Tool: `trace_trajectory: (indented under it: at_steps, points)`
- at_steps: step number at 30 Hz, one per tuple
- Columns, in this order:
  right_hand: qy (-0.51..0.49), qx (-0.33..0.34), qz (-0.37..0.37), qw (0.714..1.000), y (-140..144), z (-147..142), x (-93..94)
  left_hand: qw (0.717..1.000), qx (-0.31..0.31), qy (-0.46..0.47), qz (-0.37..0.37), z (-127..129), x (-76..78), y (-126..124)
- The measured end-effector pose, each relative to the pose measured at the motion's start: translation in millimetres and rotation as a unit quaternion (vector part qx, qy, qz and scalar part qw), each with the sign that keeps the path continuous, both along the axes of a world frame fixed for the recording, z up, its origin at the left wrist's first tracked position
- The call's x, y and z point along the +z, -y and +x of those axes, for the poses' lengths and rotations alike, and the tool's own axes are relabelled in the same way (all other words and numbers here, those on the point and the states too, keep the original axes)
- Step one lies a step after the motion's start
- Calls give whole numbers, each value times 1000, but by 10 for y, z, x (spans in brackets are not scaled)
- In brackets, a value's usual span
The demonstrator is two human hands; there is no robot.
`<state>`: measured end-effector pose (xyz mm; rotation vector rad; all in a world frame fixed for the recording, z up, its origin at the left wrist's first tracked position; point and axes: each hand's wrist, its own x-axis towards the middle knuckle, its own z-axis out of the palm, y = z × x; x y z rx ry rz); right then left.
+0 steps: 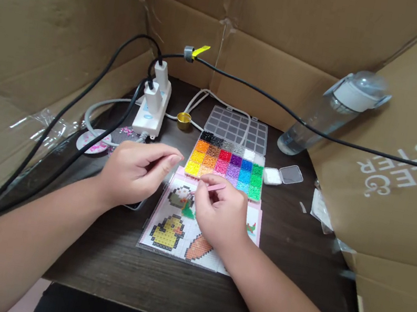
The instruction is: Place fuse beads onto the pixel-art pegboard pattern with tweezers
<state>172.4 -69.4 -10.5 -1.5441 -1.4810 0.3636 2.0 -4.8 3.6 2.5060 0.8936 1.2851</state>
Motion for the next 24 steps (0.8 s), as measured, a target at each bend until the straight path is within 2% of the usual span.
trace_trajectory:
  at_steps: [24]
  points:
    - [61, 10, 34, 998, 21, -19, -50, 1000, 0, 1, 1, 2, -15, -20]
